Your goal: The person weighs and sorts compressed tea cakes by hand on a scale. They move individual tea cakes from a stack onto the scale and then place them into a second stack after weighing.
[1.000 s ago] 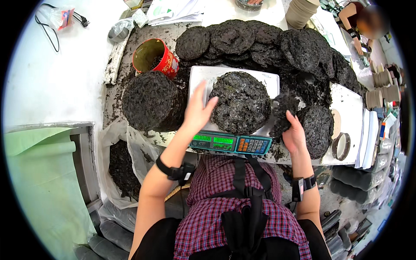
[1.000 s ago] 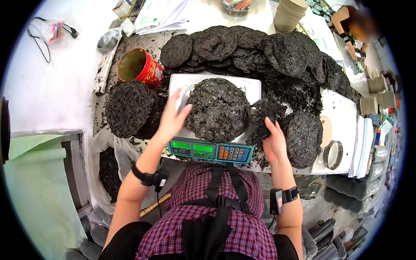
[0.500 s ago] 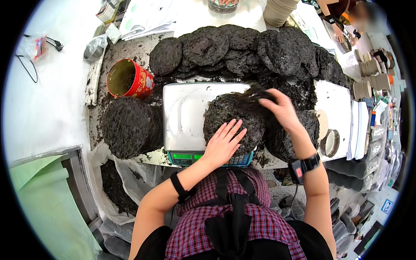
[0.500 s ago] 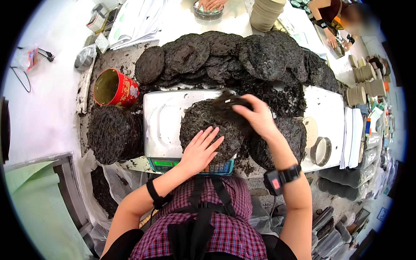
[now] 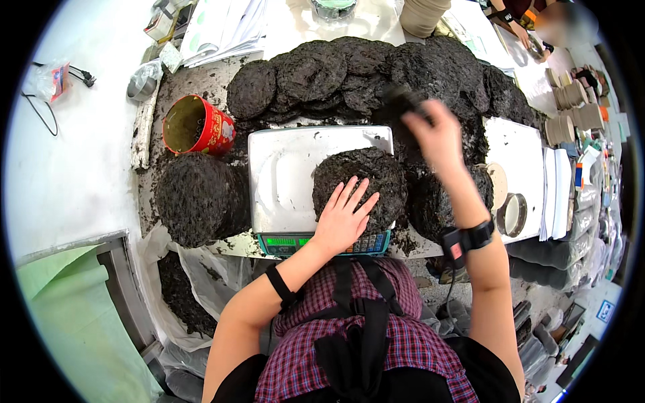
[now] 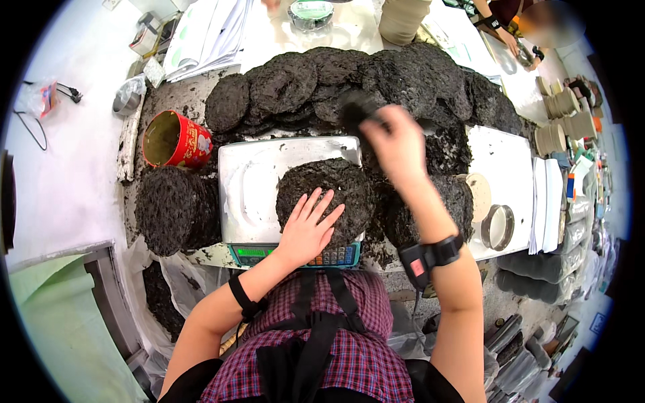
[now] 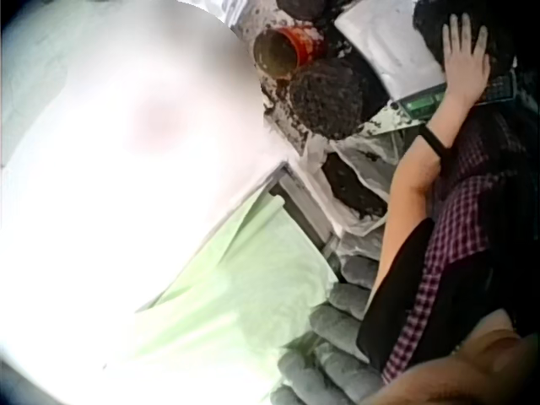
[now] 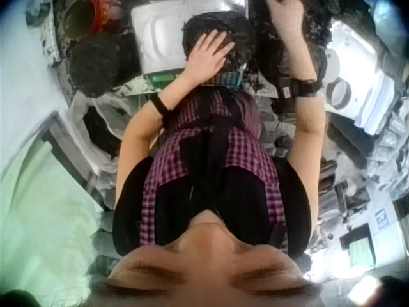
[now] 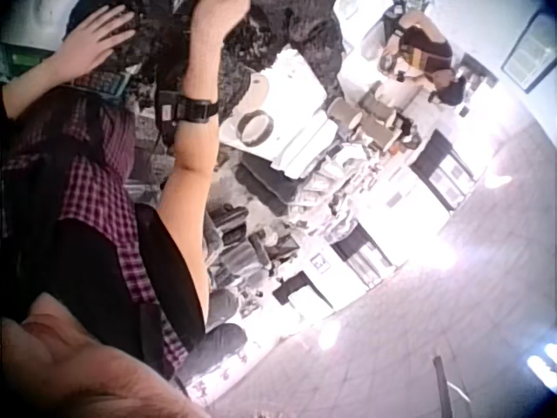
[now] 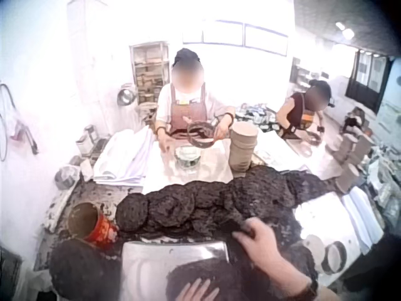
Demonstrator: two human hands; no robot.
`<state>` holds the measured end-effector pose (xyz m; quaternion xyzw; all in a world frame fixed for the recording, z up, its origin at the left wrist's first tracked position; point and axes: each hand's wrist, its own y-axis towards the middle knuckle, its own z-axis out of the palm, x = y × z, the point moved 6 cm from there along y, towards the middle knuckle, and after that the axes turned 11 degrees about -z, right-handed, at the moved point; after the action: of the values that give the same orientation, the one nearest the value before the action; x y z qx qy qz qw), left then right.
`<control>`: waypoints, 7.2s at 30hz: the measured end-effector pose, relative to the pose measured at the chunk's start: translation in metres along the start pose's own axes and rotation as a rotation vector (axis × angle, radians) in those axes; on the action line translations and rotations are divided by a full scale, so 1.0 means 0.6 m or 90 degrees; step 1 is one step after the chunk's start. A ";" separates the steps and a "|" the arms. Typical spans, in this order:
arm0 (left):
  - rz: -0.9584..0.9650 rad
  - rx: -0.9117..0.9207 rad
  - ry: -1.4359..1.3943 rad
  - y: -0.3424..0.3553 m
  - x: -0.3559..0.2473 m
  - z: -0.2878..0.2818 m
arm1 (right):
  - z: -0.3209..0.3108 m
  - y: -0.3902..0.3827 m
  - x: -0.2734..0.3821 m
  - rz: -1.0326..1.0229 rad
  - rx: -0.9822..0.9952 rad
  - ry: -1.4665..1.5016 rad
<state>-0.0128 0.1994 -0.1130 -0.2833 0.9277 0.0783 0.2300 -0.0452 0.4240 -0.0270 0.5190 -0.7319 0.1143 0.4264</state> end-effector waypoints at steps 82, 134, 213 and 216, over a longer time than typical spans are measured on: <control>-0.390 -0.198 -0.095 -0.025 0.183 -0.104 | 0.253 -0.154 0.001 0.446 0.049 0.641; -0.404 -0.116 -0.162 -0.260 0.378 -0.309 | 0.134 -0.308 0.007 0.289 -0.014 0.455; -0.472 -0.272 -0.337 -0.107 0.188 -0.111 | 0.158 -0.166 -0.016 0.299 0.078 0.350; -0.447 -0.301 -0.304 -0.140 0.222 -0.128 | 0.127 -0.182 -0.025 0.247 0.028 0.274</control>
<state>-0.0928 0.0437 -0.1092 -0.5978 0.6542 0.2676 0.3782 0.0113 0.3403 -0.1148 0.3423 -0.7076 0.3172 0.5306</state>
